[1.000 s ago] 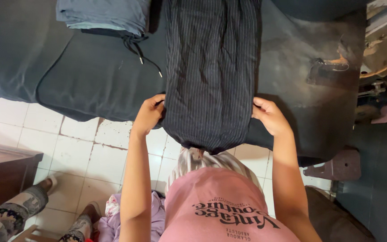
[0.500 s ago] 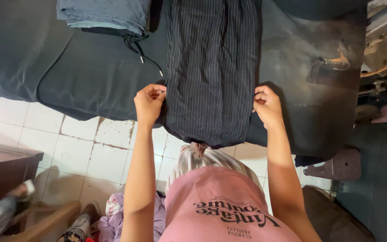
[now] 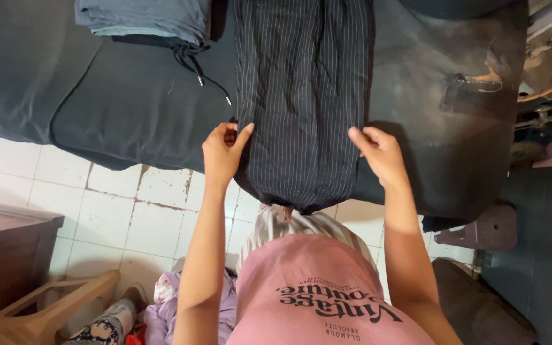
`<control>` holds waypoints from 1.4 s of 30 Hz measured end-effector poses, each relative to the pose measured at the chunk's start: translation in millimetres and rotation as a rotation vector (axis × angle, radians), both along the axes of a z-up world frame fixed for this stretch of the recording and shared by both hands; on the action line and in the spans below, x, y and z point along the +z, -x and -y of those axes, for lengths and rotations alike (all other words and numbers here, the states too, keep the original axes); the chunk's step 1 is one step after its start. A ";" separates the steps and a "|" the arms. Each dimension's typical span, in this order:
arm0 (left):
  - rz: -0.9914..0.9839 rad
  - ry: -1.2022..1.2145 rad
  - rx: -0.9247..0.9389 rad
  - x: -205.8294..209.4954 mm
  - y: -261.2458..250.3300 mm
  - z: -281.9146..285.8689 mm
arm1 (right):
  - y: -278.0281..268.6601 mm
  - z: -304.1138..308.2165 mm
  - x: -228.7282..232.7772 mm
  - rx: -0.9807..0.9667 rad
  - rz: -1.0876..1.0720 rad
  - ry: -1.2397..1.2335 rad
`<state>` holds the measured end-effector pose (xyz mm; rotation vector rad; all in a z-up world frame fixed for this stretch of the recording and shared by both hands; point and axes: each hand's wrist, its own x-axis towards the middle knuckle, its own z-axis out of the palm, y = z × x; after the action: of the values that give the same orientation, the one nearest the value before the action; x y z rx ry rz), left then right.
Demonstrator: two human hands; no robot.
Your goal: The person folds a pair of dark pinstriped pants and a pair of blue pinstriped pants on a black-covered table. They smooth and align the garments before folding them into neat rectangles and stacking them. The person then picks up a white cloth item and begins to unfold it.
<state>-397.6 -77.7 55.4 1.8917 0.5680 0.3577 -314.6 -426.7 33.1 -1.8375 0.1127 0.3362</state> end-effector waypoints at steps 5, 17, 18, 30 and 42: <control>0.051 0.029 0.110 -9.6 5.4 7.8 | 6.2 -13.3 7.8 -0.127 0.091 -0.009; -0.124 0.013 0.023 4.1 25.2 0.0 | 20.8 -0.6 7.0 -0.053 0.082 0.125; -0.083 0.067 0.023 2.5 26.4 0.5 | 22.4 -4.7 11.1 -0.074 0.089 0.086; -0.165 0.498 -0.131 -11.5 50.4 -12.3 | 48.3 9.0 22.4 0.147 0.001 0.018; -0.025 0.772 -0.075 -31.1 63.6 -5.7 | 58.3 -0.9 6.0 -0.054 0.036 -0.086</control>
<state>-461.2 -72.0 24.3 1.1671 0.5472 0.0427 -372.9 -425.8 39.1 -1.7515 0.1214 0.2662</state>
